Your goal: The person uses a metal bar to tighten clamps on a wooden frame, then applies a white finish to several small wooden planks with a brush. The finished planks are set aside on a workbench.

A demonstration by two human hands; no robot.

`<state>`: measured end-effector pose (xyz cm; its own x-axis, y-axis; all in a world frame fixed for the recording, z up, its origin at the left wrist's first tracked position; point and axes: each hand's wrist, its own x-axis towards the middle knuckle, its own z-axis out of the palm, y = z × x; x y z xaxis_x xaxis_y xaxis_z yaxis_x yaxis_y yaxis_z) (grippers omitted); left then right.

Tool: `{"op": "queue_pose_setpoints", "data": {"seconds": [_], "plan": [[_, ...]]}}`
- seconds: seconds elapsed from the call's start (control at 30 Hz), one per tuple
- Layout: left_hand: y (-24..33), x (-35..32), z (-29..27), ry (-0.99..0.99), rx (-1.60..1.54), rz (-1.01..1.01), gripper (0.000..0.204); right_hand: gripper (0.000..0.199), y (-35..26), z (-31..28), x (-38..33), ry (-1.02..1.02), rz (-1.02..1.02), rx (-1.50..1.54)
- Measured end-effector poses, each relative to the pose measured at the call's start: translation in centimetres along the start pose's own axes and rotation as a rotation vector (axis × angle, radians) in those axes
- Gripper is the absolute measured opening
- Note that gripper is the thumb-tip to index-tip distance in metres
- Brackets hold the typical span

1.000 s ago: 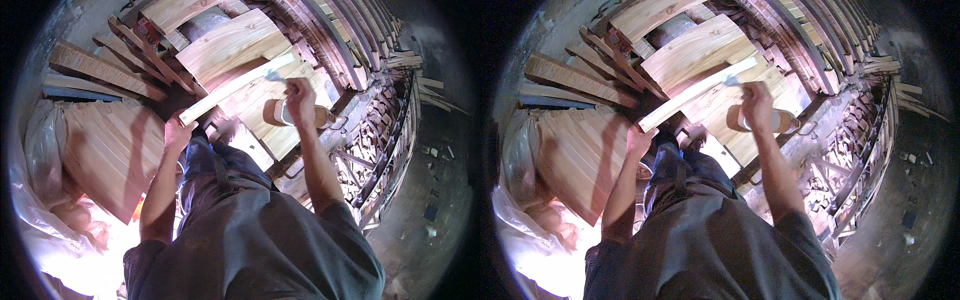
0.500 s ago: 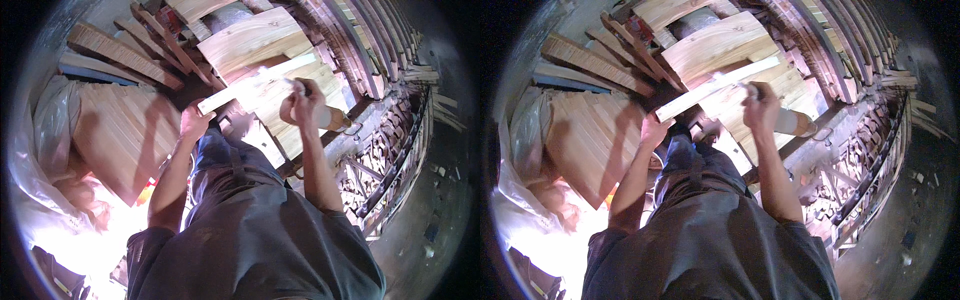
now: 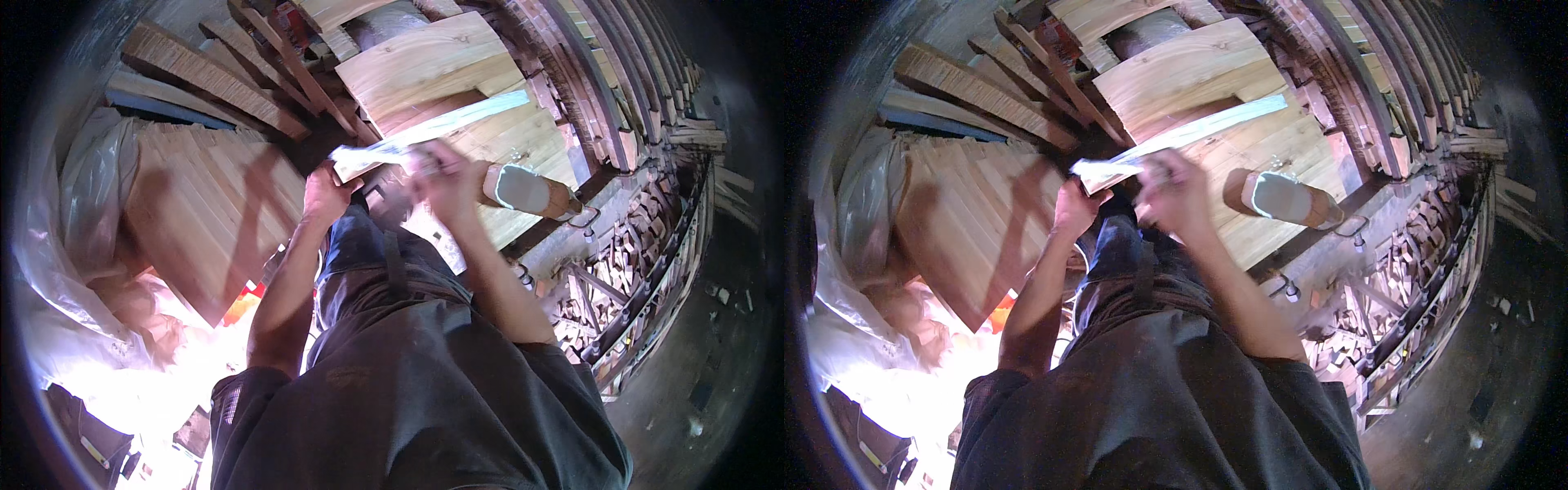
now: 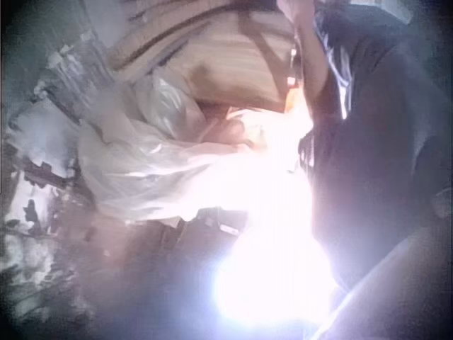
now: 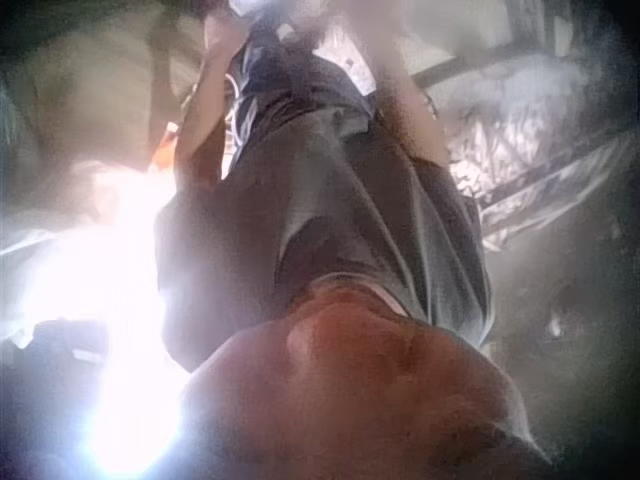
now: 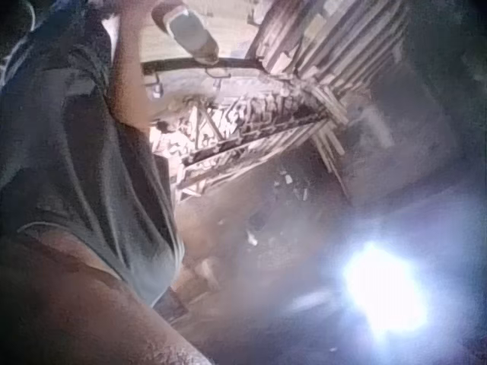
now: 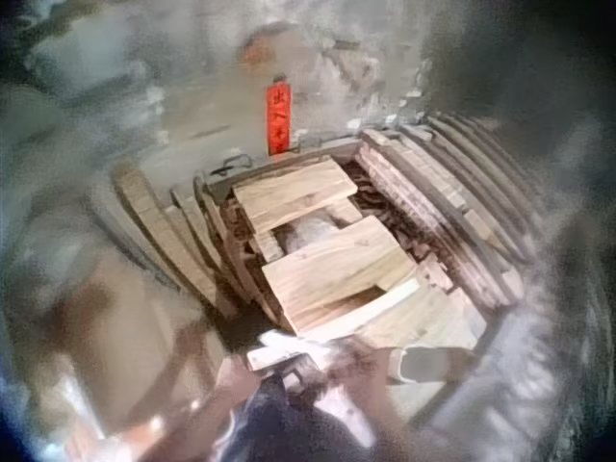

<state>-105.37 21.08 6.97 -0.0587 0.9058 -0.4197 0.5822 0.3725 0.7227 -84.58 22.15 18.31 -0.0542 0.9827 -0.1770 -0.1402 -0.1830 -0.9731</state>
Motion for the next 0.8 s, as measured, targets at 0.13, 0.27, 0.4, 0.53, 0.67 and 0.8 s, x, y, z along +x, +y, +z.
{"op": "queue_pose_setpoints", "data": {"seconds": [0.13, 0.27, 0.4, 0.53, 0.67, 0.8], "plan": [[-1.4, 0.0, 1.1, 0.032, -0.247, 0.007, 0.046, 0.013, -3.3, -7.1, 2.5, 0.440, 0.025, -0.271], [0.3, -0.5, 0.3, 0.036, -0.192, -0.008, 0.044, 0.014, -3.0, -9.7, 2.4, 0.432, -0.013, -0.740], [0.7, -0.5, 0.1, 0.032, -0.143, -0.003, 0.043, 0.010, -1.4, -3.3, -0.2, 0.151, -0.322, -0.755], [-1.5, 0.2, 1.1, -0.001, -0.372, 0.026, 0.043, 0.013, -2.7, 3.2, -2.3, -0.003, -0.261, -0.672], [-1.4, -0.3, 1.2, -0.157, -1.405, -0.198, 0.031, 0.004, -1.9, 3.0, -2.0, -0.059, 0.066, -0.457], [-0.6, -0.6, 0.7, 0.024, -0.188, 0.065, 0.033, 0.011, 0.3, -0.7, -1.1, 0.003, 0.106, -0.360]]}}
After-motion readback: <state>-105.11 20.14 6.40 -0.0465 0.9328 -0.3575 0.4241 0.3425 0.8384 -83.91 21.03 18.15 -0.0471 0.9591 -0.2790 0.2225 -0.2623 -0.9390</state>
